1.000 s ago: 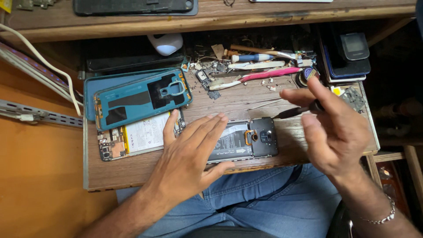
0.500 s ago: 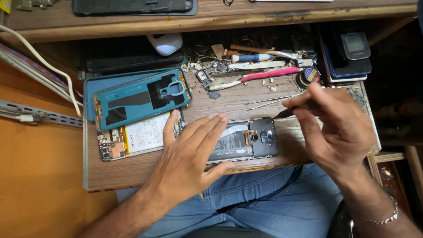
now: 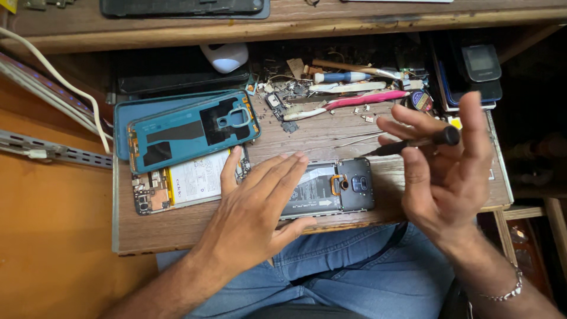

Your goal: The person uses a screwdriver to remove screws from a smartphone's internal metal shield. They then use tweezers to lift and remove the shield, exposing the battery and internal components.

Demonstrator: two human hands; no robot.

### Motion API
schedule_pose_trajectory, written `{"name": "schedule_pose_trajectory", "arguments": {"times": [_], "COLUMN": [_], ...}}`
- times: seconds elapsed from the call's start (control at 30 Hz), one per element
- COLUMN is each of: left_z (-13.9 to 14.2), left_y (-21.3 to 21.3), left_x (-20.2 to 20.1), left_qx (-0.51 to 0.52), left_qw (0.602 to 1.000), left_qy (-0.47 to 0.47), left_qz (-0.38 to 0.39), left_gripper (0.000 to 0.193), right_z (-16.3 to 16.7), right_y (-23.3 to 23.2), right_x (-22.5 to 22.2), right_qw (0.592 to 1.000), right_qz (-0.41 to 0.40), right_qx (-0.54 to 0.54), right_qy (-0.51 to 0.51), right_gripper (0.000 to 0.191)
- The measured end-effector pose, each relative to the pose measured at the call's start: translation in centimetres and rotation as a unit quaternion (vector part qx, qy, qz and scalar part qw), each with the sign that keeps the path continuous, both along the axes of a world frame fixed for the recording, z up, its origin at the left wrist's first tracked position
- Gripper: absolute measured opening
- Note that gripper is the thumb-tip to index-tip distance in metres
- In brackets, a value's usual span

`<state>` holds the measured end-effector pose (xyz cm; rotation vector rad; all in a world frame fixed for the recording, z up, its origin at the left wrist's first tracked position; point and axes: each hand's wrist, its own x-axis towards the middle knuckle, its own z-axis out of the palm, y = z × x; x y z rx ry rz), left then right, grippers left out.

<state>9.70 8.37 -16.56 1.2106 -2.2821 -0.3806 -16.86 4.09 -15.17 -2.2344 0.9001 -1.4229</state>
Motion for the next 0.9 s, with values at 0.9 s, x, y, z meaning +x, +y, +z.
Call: {"name": "schedule_pose_trajectory", "arguments": {"times": [0.9], "left_z": [0.3], "left_y": [0.0], "left_x": [-0.1], "left_qx": [-0.013], "left_qw": [1.000], "left_qy": [0.000], "left_qz": [0.003], "left_gripper": [0.082], "right_z": [-0.8], "right_y": [0.2], "right_x": [1.9], "right_qw": [0.998], "right_qz": [0.025], "right_qx": [0.048], "right_qy": [-0.014], "right_gripper": [0.065]}}
